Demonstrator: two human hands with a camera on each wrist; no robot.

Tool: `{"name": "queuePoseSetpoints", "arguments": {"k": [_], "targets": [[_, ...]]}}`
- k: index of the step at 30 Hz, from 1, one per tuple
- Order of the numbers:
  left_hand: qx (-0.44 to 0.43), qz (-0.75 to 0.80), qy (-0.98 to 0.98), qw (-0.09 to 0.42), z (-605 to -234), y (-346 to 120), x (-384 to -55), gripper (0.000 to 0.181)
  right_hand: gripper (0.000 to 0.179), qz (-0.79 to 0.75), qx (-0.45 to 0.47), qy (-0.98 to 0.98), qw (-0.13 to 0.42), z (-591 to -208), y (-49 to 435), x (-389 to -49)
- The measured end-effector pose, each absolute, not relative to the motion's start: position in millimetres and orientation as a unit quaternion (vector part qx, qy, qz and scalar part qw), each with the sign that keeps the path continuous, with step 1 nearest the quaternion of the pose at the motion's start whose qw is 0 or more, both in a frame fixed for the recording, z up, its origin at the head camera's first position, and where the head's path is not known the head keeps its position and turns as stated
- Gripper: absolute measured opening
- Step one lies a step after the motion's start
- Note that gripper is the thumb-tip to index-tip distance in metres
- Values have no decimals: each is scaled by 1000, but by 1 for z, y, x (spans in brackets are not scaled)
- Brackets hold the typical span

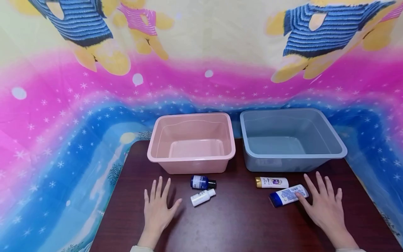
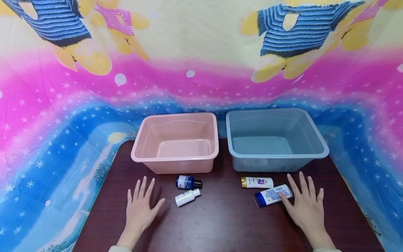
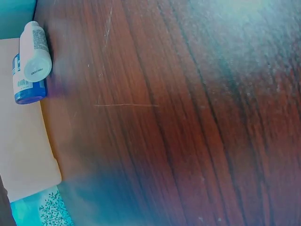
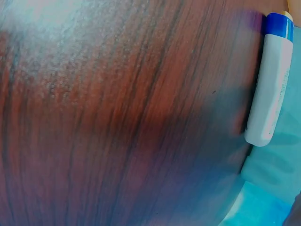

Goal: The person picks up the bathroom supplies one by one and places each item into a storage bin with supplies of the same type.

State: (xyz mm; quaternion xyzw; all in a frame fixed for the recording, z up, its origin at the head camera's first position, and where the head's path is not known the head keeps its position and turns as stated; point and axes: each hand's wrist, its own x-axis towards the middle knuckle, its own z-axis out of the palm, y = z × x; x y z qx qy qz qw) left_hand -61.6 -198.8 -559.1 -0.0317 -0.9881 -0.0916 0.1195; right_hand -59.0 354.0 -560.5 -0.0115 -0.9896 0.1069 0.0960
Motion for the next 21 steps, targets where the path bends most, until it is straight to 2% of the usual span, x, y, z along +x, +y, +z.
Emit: {"name": "queuePoseSetpoints", "arguments": {"k": [12,21], "targets": [[-13,-107,-987,123,-551,-207,-64,91,86,113,-9,-989,100,-560,351,-58],[-26,-145,-973,175,-544,-216,-64,90,85,117,2,-987,108,-560,350,-55]]}}
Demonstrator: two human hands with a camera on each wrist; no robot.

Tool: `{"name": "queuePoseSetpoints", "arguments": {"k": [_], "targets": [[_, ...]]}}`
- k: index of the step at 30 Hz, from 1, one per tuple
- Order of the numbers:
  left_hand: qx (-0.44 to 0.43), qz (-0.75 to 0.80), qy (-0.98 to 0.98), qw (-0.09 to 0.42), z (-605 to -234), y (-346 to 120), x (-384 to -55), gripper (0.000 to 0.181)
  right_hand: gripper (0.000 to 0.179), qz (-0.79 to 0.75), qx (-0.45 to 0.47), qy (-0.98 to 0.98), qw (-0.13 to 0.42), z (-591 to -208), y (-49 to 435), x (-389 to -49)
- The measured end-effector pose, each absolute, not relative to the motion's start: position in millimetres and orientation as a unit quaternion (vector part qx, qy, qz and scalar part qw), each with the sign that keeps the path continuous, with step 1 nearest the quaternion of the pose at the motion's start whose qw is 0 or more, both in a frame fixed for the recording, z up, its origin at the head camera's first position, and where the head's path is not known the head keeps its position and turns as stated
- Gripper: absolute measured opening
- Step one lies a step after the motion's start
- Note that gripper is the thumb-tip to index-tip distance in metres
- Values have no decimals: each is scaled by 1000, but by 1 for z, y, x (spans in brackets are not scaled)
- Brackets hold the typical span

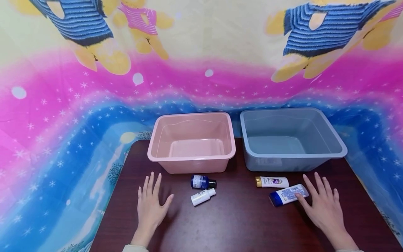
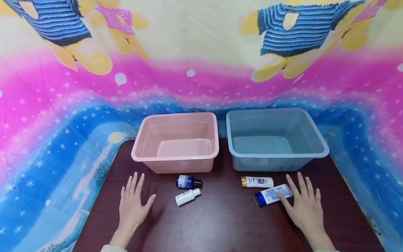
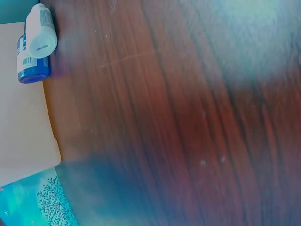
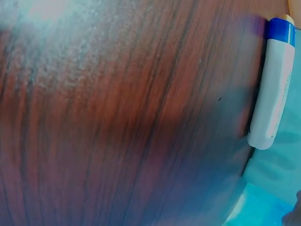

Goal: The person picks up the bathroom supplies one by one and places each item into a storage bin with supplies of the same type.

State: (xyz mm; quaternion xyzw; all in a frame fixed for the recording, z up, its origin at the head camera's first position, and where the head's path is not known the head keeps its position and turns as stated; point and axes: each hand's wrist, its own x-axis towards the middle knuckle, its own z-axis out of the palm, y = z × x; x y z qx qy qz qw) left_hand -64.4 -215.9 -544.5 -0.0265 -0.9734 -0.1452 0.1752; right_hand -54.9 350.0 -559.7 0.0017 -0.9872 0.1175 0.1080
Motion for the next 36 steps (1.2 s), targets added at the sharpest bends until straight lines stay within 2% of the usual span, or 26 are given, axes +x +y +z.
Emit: {"name": "queuePoseSetpoints", "arguments": {"k": [7,21,36], "targets": [[-41,-187,-954,231,-539,-220,-69,85,87,117,0,-988,103,-561,348,-54],[-56,-236,-930,277,-522,-227,-85,81,86,119,-2,-988,102,-559,343,-53],[-73,-337,-902,262,-503,-236,-107,78,84,125,11,-986,110,-559,338,-52]]}}
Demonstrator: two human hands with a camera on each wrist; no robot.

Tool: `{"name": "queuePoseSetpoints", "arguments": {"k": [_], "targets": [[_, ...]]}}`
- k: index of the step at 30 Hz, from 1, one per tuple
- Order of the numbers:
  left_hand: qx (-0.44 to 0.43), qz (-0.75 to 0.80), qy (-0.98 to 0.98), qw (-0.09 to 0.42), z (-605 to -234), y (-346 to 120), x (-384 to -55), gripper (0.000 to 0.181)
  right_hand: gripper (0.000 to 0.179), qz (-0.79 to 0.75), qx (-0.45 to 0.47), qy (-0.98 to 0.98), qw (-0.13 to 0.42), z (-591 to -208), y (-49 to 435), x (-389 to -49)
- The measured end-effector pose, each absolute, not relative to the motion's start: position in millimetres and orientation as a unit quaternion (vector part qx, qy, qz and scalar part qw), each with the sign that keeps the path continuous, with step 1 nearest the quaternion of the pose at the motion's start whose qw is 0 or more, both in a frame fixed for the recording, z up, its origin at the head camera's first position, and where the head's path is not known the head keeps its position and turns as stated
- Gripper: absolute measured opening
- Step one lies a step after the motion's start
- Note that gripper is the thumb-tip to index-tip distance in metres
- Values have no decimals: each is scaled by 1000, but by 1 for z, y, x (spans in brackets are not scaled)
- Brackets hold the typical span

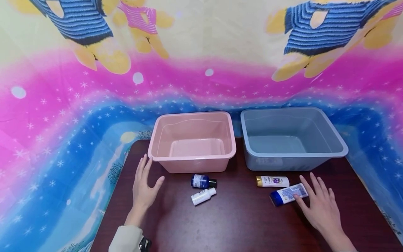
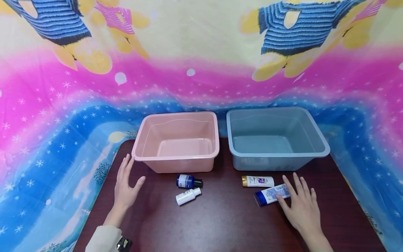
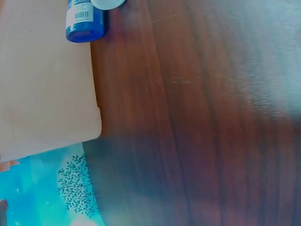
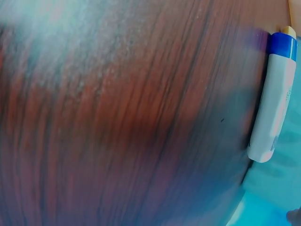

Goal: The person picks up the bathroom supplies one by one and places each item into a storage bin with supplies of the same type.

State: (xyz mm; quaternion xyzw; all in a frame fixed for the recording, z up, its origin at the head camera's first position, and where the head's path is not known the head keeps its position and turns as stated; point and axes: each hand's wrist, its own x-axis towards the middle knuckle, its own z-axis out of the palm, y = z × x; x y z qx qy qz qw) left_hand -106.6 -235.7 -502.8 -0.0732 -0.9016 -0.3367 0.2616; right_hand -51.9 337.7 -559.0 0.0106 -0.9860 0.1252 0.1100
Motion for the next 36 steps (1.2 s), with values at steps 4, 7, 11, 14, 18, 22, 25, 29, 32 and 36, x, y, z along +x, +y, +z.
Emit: {"name": "queuePoseSetpoints", "arguments": {"k": [4,7,11,14,18,22,25,29,32,36], "targets": [[-70,-376,-888,255,-500,-233,-115,76,84,127,17,-985,117,-559,335,-52],[-59,-401,-879,252,-498,-232,-122,73,84,130,23,-984,124,-559,333,-52],[-41,-433,-868,242,-497,-233,-130,71,83,133,29,-982,132,-558,330,-52],[-32,-449,-862,232,-496,-235,-135,70,83,134,31,-981,136,-556,327,-52],[-24,-459,-860,220,-496,-238,-140,69,81,138,33,-980,141,-556,325,-53],[-15,-475,-855,209,-496,-240,-144,67,81,143,38,-978,149,-557,324,-53],[-13,-490,-846,209,-498,-241,-148,66,81,145,43,-976,155,-556,323,-54],[-13,-506,-836,213,-500,-241,-152,64,80,149,49,-975,160,-555,320,-54],[-15,-520,-827,213,-497,-239,-154,63,81,154,57,-973,164,-555,318,-54],[-28,-541,-816,201,-482,-233,-151,63,82,159,69,-970,172,-556,316,-51]]}}
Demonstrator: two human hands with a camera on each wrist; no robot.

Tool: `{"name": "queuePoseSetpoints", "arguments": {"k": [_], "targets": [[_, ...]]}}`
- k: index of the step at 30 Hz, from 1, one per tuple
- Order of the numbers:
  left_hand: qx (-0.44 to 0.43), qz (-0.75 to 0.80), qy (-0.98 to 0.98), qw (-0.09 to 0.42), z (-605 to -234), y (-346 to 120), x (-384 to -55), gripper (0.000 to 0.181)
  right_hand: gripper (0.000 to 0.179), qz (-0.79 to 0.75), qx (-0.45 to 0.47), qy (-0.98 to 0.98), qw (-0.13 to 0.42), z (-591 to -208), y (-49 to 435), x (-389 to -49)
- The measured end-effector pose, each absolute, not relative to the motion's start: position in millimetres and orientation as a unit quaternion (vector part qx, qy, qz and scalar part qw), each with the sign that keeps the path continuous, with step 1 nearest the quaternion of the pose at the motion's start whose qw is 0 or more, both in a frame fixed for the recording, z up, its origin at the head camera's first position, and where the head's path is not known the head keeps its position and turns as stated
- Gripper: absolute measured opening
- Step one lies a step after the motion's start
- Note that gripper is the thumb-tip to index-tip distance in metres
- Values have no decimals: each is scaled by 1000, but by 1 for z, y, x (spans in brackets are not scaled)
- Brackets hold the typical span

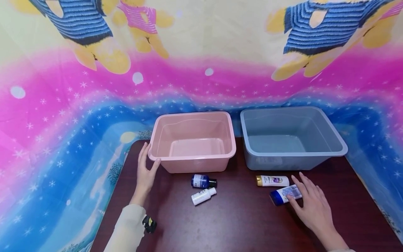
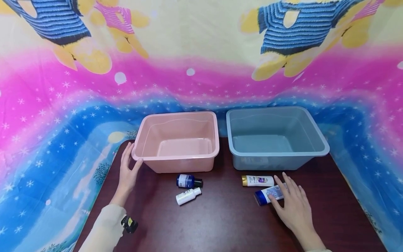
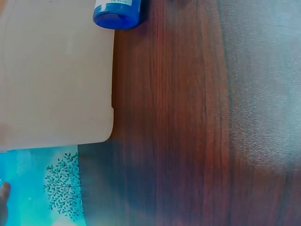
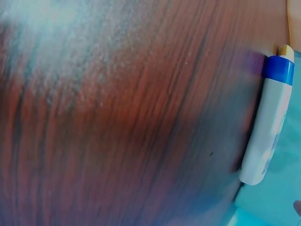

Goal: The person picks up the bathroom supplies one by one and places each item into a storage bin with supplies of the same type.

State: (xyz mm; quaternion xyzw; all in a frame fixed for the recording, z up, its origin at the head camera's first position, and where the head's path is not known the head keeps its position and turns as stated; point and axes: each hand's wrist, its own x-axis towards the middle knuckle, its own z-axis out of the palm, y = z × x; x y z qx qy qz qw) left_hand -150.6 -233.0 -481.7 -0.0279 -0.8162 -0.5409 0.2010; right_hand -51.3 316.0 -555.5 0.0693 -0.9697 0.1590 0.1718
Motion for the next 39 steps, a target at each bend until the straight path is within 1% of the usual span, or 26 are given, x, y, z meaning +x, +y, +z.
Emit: {"name": "queuePoseSetpoints", "arguments": {"k": [4,6,12,15,18,22,29,34,39], "targets": [[-23,-547,-817,181,-464,-226,-147,63,80,158,84,-967,183,-557,314,-51],[-17,-547,-818,178,-461,-225,-148,62,79,157,91,-965,188,-557,312,-52],[-17,-553,-812,186,-465,-226,-155,59,80,162,117,-960,195,-556,308,-53],[-24,-553,-811,191,-468,-225,-158,59,77,164,130,-958,198,-558,305,-53],[-34,-550,-810,198,-469,-224,-160,58,74,166,150,-951,213,-561,302,-54],[-36,-553,-808,202,-470,-223,-162,59,76,176,187,-938,233,-565,296,-55],[-42,-563,-799,207,-471,-225,-163,61,71,202,222,-927,227,-565,283,-56],[-43,-573,-790,215,-475,-227,-165,60,67,223,246,-909,252,-565,269,-59],[-54,-593,-777,206,-478,-227,-168,58,64,248,261,-893,270,-565,256,-61]]}}
